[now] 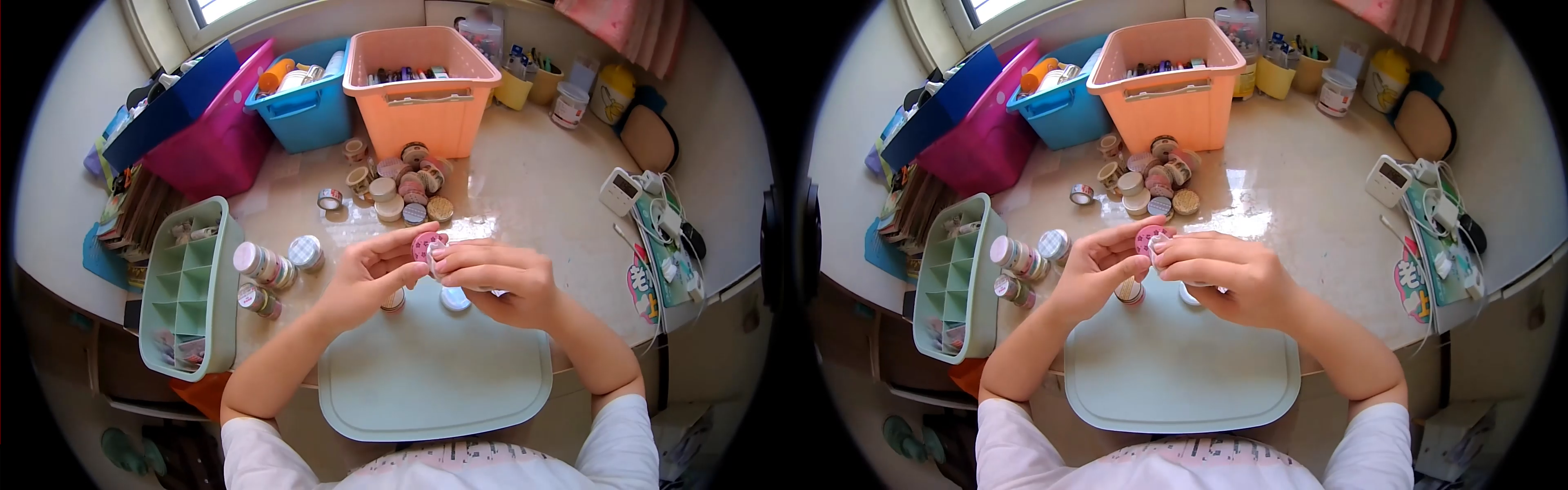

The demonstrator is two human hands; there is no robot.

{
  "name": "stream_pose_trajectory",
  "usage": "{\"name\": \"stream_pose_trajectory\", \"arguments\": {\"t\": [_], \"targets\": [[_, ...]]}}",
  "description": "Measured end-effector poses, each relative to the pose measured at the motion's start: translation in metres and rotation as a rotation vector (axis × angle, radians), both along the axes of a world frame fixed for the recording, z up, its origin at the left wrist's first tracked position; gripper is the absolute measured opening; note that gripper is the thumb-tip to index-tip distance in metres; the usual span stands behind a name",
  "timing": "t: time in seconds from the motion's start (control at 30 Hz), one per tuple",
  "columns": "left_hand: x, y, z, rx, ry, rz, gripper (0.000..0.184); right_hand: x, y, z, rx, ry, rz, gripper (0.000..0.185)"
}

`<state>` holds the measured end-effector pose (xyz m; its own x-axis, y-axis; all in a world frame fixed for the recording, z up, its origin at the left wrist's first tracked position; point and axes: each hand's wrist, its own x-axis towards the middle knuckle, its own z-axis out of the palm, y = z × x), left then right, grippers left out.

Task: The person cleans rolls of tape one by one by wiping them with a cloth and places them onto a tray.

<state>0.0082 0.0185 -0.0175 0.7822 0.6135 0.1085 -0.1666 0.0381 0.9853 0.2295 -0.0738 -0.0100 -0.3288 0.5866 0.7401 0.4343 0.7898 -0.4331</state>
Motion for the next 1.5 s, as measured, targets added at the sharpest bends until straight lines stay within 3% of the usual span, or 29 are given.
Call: {"name": "stream_pose_trajectory", "arguments": {"t": [0.07,0.13,0.27,0.33,0.4,0.6,0.87,1.0,1.07,1.13,1.17,1.2,1.27,1.3,1.43,1.5], "targets": [[-0.003,0.001,0.004,0.038,0.028,0.002,0.049,-0.002,-0.003,0.003,0.003,0.088,-0.002,0.027],[-0.005,0.003,0.006,0.147,-0.015,-0.066,0.051,-0.002,-0.008,0.002,-0.196,0.501,-0.156,0.021],[-0.002,-0.015,0.012,0.074,-0.114,0.105,0.029,0.0,-0.005,0.004,-0.382,0.698,-0.128,0.019],[-0.004,-0.012,0.01,0.143,-0.063,0.132,0.022,-0.001,-0.007,0.002,-0.425,0.689,-0.113,0.021],[-0.003,-0.006,0.003,0.518,-0.192,0.067,0.025,-0.005,-0.012,0.003,-0.513,0.663,-0.08,0.022],[-0.004,-0.004,0.002,0.697,-0.213,0.126,0.028,-0.012,-0.016,0.004,-0.447,0.622,0.01,0.024],[-0.003,0.0,0.001,0.966,-0.204,0.248,0.025,-0.008,-0.012,0.01,-0.727,0.478,-0.053,0.035],[0.001,-0.005,0.001,0.997,-0.218,0.272,0.021,-0.019,-0.011,0.002,-0.532,0.38,-0.085,0.04],[0.0,-0.004,-0.001,1.069,-0.229,0.3,0.023,-0.02,-0.016,0.009,-0.598,0.394,-0.122,0.04],[-0.003,-0.005,0.004,1.035,-0.181,0.328,0.025,-0.018,-0.019,0.009,-0.672,0.378,-0.135,0.037],[-0.006,0.001,0.006,1.092,-0.151,0.31,0.04,-0.018,-0.018,0.008,-0.675,0.374,-0.129,0.037],[-0.009,0.001,0.016,1.09,-0.146,0.318,0.04,-0.018,-0.016,0.005,-0.616,0.393,-0.15,0.037],[-0.019,-0.002,0.045,0.941,0.192,0.184,0.062,-0.014,-0.009,-0.001,-0.561,0.409,-0.16,0.037],[-0.028,0.004,0.05,0.99,0.367,0.087,0.076,-0.009,-0.004,-0.004,-0.573,0.338,-0.186,0.038],[-0.041,0.004,0.041,0.993,0.615,-0.055,0.077,-0.005,-0.002,0.002,-0.577,0.074,-0.205,0.037],[-0.035,0.0,0.037,0.998,0.728,-0.049,0.067,-0.008,-0.006,0.005,-0.621,-0.031,-0.162,0.031]]}}
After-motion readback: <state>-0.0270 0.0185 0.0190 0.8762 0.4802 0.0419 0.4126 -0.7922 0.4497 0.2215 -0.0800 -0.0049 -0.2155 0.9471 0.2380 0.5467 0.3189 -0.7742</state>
